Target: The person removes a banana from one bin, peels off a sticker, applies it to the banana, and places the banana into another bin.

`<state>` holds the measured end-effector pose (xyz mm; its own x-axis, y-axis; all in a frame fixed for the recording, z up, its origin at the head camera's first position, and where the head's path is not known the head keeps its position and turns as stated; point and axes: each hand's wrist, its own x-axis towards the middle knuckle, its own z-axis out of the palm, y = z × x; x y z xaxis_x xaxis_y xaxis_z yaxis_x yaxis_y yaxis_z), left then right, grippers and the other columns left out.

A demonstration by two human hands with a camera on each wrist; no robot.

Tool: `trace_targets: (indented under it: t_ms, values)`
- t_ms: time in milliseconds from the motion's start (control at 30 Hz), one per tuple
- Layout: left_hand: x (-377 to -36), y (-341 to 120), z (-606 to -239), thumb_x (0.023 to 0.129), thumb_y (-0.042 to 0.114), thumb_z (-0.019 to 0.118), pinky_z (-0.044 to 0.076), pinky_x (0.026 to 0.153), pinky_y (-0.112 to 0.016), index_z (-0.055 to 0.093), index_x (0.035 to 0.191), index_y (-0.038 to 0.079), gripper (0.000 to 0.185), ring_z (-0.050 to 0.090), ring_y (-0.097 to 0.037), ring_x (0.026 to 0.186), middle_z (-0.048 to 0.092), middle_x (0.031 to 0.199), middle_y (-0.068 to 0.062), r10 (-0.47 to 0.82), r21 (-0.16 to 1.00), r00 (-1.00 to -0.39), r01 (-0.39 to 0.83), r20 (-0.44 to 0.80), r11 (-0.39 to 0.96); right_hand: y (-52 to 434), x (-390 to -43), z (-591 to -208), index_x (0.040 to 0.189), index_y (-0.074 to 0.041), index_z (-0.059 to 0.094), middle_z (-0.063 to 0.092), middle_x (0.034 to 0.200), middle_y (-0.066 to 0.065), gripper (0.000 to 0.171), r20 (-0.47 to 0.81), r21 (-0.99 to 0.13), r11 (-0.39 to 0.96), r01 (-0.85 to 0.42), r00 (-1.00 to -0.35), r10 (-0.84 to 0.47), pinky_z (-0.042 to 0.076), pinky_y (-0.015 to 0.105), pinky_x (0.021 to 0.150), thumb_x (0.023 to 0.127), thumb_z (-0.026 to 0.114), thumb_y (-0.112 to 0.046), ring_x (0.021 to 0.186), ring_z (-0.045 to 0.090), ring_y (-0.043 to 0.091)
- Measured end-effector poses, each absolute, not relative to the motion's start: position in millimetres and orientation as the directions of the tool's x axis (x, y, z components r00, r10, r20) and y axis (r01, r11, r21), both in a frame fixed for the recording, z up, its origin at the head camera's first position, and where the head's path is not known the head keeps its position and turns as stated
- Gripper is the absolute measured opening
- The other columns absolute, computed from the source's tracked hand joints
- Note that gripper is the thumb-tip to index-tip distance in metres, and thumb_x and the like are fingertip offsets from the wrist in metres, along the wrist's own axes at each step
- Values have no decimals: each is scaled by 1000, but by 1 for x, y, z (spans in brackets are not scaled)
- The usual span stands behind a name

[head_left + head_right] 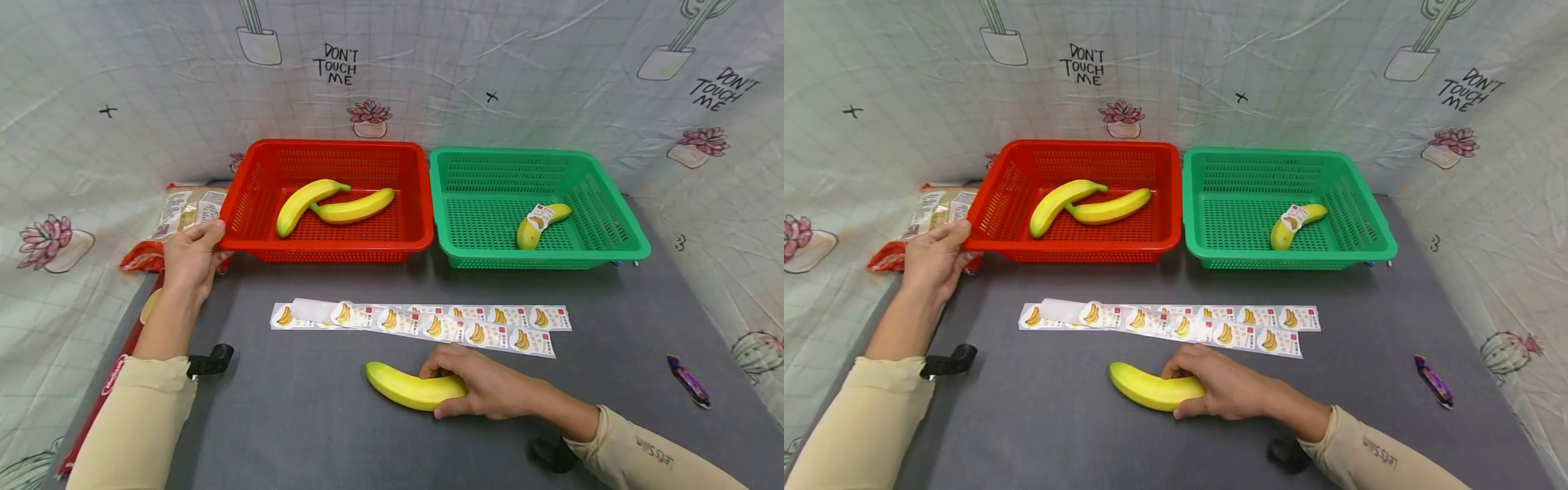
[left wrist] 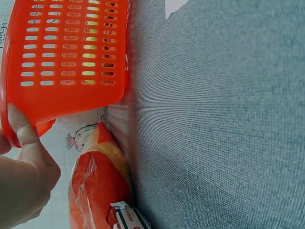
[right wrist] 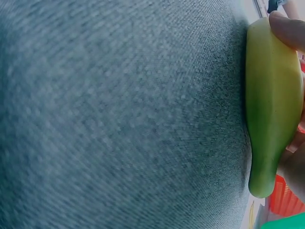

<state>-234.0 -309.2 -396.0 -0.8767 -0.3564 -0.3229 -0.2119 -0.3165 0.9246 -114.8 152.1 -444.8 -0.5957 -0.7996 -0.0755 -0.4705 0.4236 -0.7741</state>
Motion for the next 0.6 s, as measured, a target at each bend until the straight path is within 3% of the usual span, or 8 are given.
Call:
trace_targets:
  t_ms: [100,167,300,400,500,600]
  values:
    - [-234,-308,-396,92,28,74,57,64,-16,61,140,12,52,65,-5,76,61,108,5,-373,943,-872,-251,-318,-219,152,-115,-445,117,-29,62,60,112,-16,38,-78,-777,423,-467,-595,-800,46,24,90,86,82,-36,99,52,3]
    - [-229,-305,-394,97,32,68,55,64,-14,54,147,9,57,63,0,76,58,111,6,-419,969,-876,-243,-238,-43,151,-115,-445,117,-29,62,60,112,-17,38,-86,-778,426,-461,-594,-800,45,24,90,86,82,-37,100,52,3]
    - [-203,-286,-390,103,33,57,44,77,-7,57,141,5,47,50,11,85,59,117,-7,-479,882,-863,-92,161,463,150,-114,-444,118,-30,62,60,112,-17,37,-96,-776,434,-457,-594,-798,45,25,91,87,82,-37,101,52,4]
    - [-181,-263,-388,101,21,59,37,77,-11,66,124,-1,33,47,4,88,63,111,-19,-329,711,-840,93,432,697,151,-113,-442,118,-30,62,60,113,-17,37,-97,-771,441,-459,-600,-794,46,26,92,87,81,-37,102,52,4]
    - [-168,-240,-389,97,12,65,42,73,-18,71,112,-2,21,54,-10,85,66,98,-19,-67,610,-902,231,426,758,152,-112,-441,118,-30,62,60,113,-18,37,-93,-766,446,-464,-606,-790,46,26,92,87,81,-37,102,52,3]
    - [-165,-225,-396,96,12,69,50,77,-34,72,113,2,21,62,-24,89,69,102,-15,154,549,-963,253,220,797,152,-113,-441,118,-30,63,60,113,-18,38,-87,-762,445,-470,-606,-791,46,26,92,87,81,-38,101,52,3]
